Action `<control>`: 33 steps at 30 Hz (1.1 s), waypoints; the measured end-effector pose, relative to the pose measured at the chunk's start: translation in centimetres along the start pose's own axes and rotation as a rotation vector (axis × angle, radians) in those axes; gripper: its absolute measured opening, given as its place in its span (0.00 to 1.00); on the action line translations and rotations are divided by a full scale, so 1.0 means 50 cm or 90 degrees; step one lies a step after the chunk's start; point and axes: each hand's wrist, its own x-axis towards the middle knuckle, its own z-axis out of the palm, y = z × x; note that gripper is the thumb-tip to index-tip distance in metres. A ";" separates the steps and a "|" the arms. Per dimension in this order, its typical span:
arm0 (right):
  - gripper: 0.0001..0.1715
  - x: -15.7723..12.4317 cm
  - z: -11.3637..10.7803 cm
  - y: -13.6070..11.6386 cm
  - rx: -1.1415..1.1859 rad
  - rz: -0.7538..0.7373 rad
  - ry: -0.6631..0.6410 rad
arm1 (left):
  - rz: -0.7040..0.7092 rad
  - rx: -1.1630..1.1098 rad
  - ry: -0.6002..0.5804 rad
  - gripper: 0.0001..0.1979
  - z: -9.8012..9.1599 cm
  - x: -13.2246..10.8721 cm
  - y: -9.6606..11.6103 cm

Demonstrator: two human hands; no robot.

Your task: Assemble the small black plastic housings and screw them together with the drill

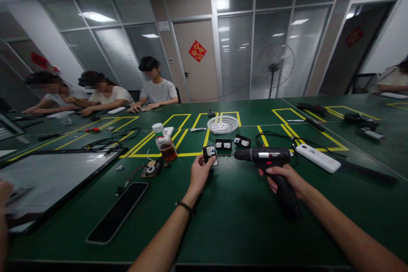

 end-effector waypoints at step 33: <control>0.20 -0.011 -0.016 -0.005 -0.113 0.006 -0.031 | 0.041 0.337 0.065 0.31 -0.003 -0.023 0.009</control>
